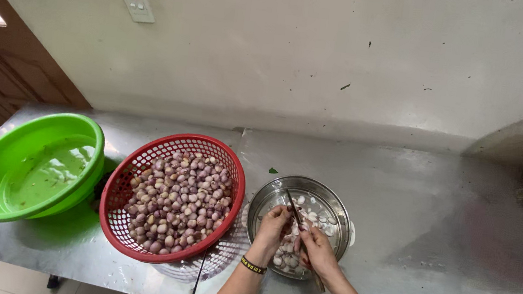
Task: The person peels and trims shallots at a stainless steel table. They take unpeeled shallots from a red basket, use a small knife to cut off the root ends and remove the outer skins, and place the peeled shallots into a metal tray, occasionally dipping fingers into a green basin of water.
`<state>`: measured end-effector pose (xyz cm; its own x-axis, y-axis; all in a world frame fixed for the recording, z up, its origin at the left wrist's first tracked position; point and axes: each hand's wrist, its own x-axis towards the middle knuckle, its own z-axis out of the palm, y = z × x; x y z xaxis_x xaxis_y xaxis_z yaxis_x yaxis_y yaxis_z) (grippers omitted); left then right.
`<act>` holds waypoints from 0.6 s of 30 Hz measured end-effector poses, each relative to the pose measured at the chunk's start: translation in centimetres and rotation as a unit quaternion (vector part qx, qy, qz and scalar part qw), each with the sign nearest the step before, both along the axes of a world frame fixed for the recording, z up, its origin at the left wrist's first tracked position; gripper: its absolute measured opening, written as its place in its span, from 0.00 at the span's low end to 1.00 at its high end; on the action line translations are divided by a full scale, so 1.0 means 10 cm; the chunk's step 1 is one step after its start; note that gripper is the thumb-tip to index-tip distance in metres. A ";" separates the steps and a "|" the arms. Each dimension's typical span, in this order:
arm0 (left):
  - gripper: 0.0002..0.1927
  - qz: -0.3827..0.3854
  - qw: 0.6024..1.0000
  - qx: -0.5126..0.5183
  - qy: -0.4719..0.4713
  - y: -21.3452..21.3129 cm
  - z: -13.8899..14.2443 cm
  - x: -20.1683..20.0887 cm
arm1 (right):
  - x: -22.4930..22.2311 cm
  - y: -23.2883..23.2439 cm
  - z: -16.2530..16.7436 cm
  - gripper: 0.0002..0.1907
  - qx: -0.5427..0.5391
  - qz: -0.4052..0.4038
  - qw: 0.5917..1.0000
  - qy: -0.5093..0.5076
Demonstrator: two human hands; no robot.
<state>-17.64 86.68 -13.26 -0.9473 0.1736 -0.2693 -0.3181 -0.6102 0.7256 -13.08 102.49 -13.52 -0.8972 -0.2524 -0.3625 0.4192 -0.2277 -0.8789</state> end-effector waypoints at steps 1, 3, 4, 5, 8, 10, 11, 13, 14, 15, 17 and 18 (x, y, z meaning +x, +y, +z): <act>0.09 -0.003 1.000 -0.009 0.006 0.00 0.01 -0.01 | 0.00 -0.01 0.03 0.13 0.003 -0.007 1.000 -0.009; 0.09 -0.006 1.000 -0.023 0.020 0.00 0.04 -0.02 | 0.00 -0.03 0.06 0.13 0.010 -0.019 0.999 -0.024; 0.10 -0.011 0.999 -0.031 0.022 0.00 0.06 -0.02 | -0.02 -0.04 0.06 0.15 0.028 -0.020 0.999 -0.014; 0.10 -0.014 0.999 -0.039 0.023 0.00 0.08 0.00 | -0.02 -0.05 0.06 0.19 0.045 -0.020 0.999 -0.005; 0.10 -0.019 0.998 -0.055 -0.011 -0.01 0.13 0.07 | -0.07 -0.07 -0.01 0.24 0.128 -0.001 0.991 0.040; 0.10 -0.025 0.998 -0.046 -0.031 -0.02 0.16 0.09 | -0.10 -0.09 -0.03 0.24 0.139 0.004 0.988 0.071; 0.10 -0.032 0.998 -0.033 -0.035 -0.02 0.16 0.11 | -0.10 -0.10 -0.04 0.23 0.116 -0.001 0.990 0.082; 0.11 -0.045 0.998 -0.019 -0.037 -0.02 0.14 0.12 | -0.09 -0.10 -0.04 0.22 0.093 -0.007 0.991 0.093; 0.12 -0.052 0.998 -0.017 -0.038 -0.02 0.12 0.13 | -0.07 -0.10 0.00 0.22 0.094 -0.007 0.991 0.090; 0.13 -0.058 0.997 -0.016 -0.040 -0.02 0.10 0.13 | -0.04 -0.10 0.04 0.22 0.094 -0.007 0.992 0.086; 0.11 -0.019 0.999 -0.003 -0.029 -0.02 0.06 0.09 | 0.03 -0.07 0.14 0.18 0.049 -0.023 0.999 -0.007; 0.10 0.000 1.000 0.005 -0.024 -0.01 0.05 0.07 | 0.06 -0.06 0.19 0.17 0.026 -0.031 0.998 -0.054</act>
